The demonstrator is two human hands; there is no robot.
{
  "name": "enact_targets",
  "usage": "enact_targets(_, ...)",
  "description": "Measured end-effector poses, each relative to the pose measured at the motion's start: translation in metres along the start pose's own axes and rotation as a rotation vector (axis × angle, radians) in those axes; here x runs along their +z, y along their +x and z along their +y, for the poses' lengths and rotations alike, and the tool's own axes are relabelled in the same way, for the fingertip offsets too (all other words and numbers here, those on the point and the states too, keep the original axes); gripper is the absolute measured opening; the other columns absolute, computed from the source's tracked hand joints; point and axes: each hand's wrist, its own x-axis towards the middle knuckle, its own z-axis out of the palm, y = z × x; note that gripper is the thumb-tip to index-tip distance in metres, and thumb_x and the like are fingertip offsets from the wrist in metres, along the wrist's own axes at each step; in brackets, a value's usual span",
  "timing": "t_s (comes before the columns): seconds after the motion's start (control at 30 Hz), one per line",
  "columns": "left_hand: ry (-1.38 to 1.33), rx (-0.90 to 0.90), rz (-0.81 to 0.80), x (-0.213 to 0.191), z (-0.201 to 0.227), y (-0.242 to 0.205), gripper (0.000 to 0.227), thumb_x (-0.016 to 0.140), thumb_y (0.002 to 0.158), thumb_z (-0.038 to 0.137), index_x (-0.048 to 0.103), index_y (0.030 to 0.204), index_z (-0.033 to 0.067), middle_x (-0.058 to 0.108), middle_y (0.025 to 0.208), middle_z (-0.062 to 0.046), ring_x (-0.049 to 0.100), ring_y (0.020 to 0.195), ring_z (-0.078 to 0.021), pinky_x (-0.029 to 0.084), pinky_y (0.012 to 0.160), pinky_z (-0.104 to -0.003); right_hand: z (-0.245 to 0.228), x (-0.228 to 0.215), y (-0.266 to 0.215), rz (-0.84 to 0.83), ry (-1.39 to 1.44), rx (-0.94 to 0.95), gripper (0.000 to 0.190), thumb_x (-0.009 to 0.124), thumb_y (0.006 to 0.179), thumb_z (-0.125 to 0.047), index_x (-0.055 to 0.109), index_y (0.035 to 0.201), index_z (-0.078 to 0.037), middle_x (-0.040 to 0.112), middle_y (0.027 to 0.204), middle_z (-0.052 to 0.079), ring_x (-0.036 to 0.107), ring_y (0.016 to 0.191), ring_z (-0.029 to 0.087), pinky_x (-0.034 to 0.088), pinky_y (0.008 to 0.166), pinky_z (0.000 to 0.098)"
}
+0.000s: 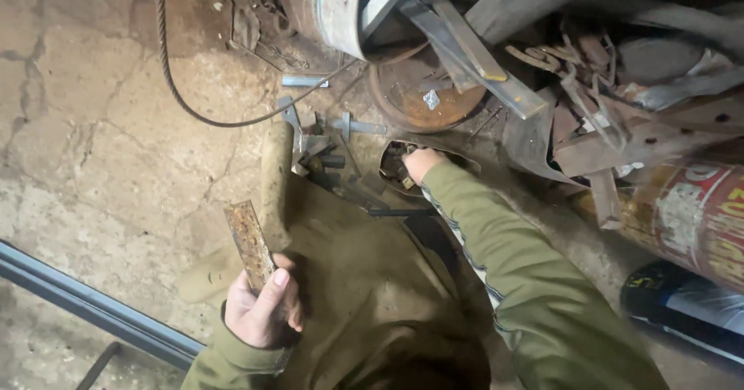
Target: Sorting and arranging various metal plates and pieces on a workbench and beam.
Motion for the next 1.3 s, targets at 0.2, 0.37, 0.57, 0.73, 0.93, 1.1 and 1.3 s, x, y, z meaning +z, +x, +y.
enact_targets(0.2,-0.033,-0.009,0.004,0.004,-0.002,-0.002,0.023,0.06,0.096,0.01,0.057,0.115,-0.0026,0.052,0.061,-0.01,0.051,0.04,-0.0208,0.046,0.036,-0.034,0.006,-0.043,-0.071,0.155,0.132,-0.086,0.022,0.061,0.101,-0.033,0.066,0.111,-0.014,0.074,0.087,0.02,0.074,0.083,0.039,0.057,0.072,0.052)
enact_targets(0.37,-0.009,-0.003,0.033,0.009,0.002,0.002,0.022,0.06,0.095,0.009,0.057,0.114,-0.002,0.053,0.062,-0.01,0.051,0.04,-0.021,0.045,0.036,-0.034,0.0,-0.083,-0.181,0.65,0.63,-0.018,0.024,0.061,0.103,-0.026,0.061,0.12,-0.009,0.072,0.082,0.017,0.072,0.073,0.029,0.056,0.059,0.0407)
enact_targets(0.57,-0.019,-0.009,0.006,0.006,0.0,0.006,0.022,0.06,0.095,0.009,0.057,0.113,-0.0023,0.052,0.061,-0.009,0.051,0.04,-0.021,0.045,0.036,-0.034,-0.034,-0.023,-0.203,0.516,1.054,0.161,0.024,0.066,0.098,-0.025,0.067,0.117,-0.01,0.073,0.077,0.01,0.068,0.059,0.018,0.055,0.052,0.0334)
enact_targets(0.73,0.001,0.005,0.021,0.003,0.002,0.0,0.023,0.061,0.095,0.01,0.057,0.114,-0.0018,0.051,0.061,-0.01,0.05,0.04,-0.0209,0.044,0.036,-0.034,-0.03,-0.051,-0.16,0.532,0.319,0.067,0.029,0.062,0.1,-0.031,0.07,0.127,-0.024,0.077,0.097,0.01,0.075,0.077,0.03,0.057,0.062,0.0425)
enact_targets(0.93,0.008,0.001,0.0,0.007,0.006,-0.002,0.023,0.061,0.094,0.011,0.057,0.114,-0.0019,0.053,0.061,-0.01,0.052,0.041,-0.0219,0.047,0.038,-0.036,0.03,0.002,-0.037,-0.017,-0.501,-0.201,0.023,0.057,0.094,-0.019,0.078,0.103,-0.014,0.078,0.1,0.007,0.076,0.093,0.027,0.058,0.073,0.0468)
enact_targets(1.1,-0.058,0.014,-0.016,0.005,-0.004,-0.006,0.023,0.061,0.096,0.01,0.057,0.114,-0.0031,0.051,0.06,-0.009,0.05,0.041,-0.0204,0.046,0.038,-0.035,0.028,-0.03,-0.061,-0.034,-0.535,-0.257,0.021,0.057,0.093,-0.018,0.078,0.096,-0.013,0.078,0.092,0.008,0.077,0.084,0.027,0.059,0.07,0.0452)
enact_targets(1.3,-0.035,-0.003,-0.03,0.008,-0.002,-0.003,0.023,0.06,0.096,0.01,0.056,0.114,-0.0034,0.053,0.061,-0.009,0.052,0.041,-0.021,0.047,0.039,-0.035,0.024,-0.073,-0.155,0.28,-0.357,-0.101,0.019,0.06,0.093,-0.022,0.068,0.106,-0.012,0.076,0.078,0.008,0.075,0.069,0.028,0.057,0.055,0.0451)
